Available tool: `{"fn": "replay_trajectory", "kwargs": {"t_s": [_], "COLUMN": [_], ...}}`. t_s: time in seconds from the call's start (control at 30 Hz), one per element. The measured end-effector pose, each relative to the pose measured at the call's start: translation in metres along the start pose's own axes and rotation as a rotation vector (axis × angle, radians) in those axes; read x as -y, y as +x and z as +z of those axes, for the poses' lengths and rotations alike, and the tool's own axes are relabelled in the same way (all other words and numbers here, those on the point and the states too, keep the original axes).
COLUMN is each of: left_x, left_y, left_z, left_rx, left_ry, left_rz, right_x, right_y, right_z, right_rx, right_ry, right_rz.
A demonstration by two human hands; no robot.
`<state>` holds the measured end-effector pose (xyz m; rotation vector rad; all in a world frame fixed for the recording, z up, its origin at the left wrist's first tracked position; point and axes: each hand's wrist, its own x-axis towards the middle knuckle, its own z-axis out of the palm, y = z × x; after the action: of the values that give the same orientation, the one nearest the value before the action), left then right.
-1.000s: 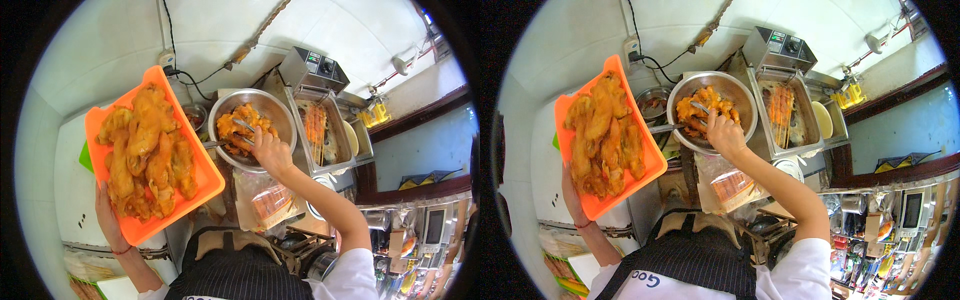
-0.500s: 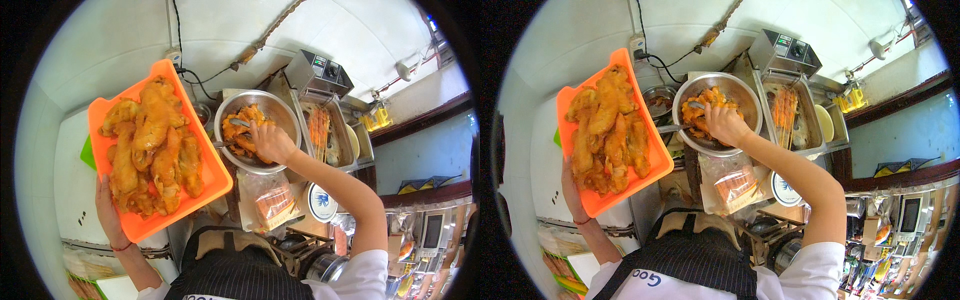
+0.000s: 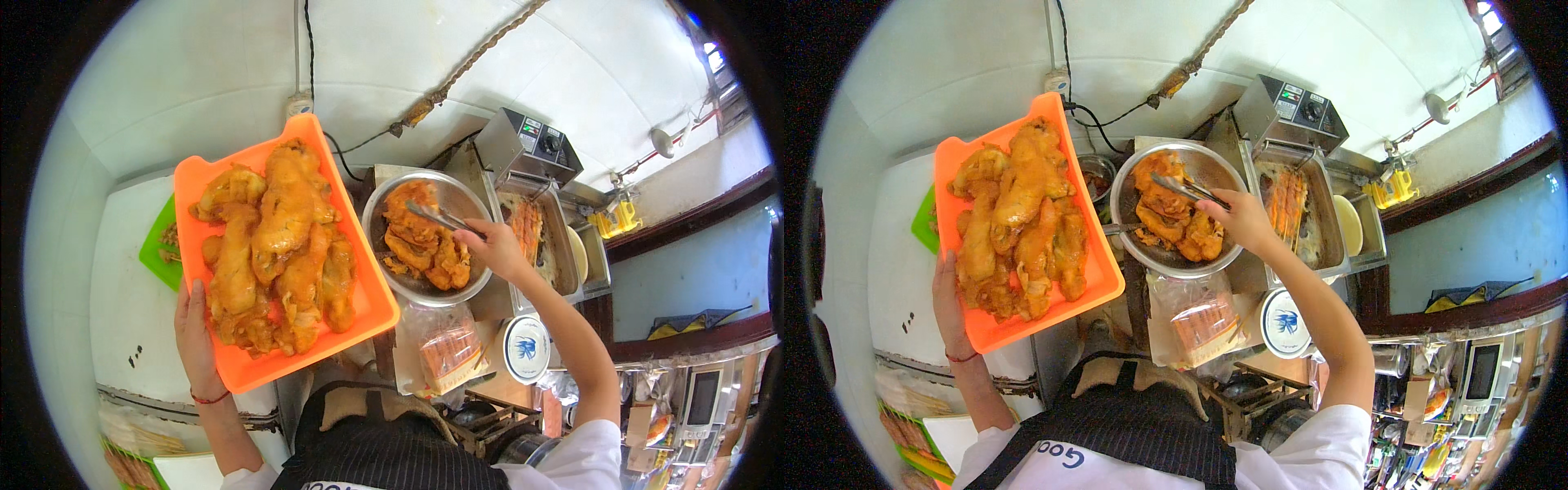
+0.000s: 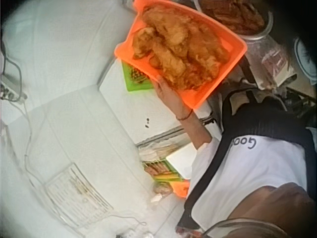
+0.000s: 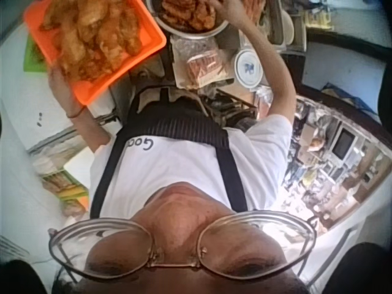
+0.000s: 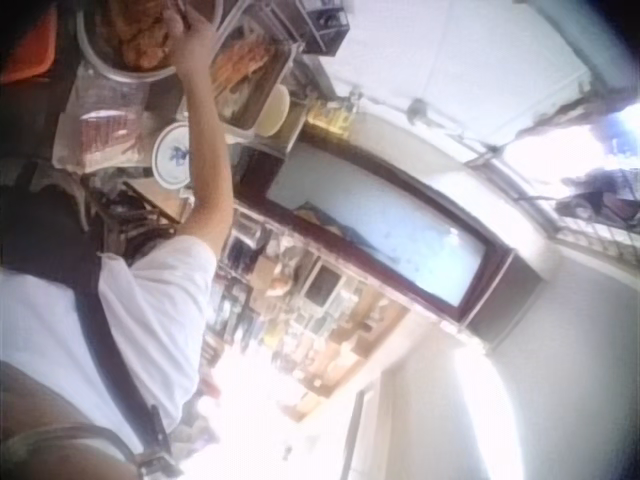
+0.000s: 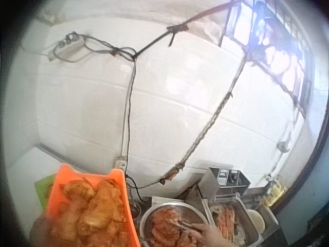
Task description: The person transfers fried chicken pieces from a metal bowl into an orange tray using tongs, then places the tray into a display warmer. The person then uses chopsticks to adjust skewers in a deep fryer.
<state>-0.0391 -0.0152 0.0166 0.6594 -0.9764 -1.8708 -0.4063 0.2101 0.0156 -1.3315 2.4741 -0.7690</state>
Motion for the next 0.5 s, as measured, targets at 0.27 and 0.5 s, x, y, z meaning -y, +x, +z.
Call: {"fn": "replay_trajectory", "kwargs": {"t_s": [0.27, 0.5], "left_x": [0.018, 0.033], "left_y": [0.012, 0.006], "left_z": [0.007, 0.028], "left_rx": [0.002, 0.148], "left_ry": [0.238, 0.179], "left_rz": [0.011, 0.027], "right_x": [0.010, 0.108], "right_y": [-0.016, -0.015], "right_z": [-0.043, -0.074], "right_rx": [-0.227, -0.344], "right_ry": [-0.061, -0.357], "right_rz": [0.098, -0.374]}}
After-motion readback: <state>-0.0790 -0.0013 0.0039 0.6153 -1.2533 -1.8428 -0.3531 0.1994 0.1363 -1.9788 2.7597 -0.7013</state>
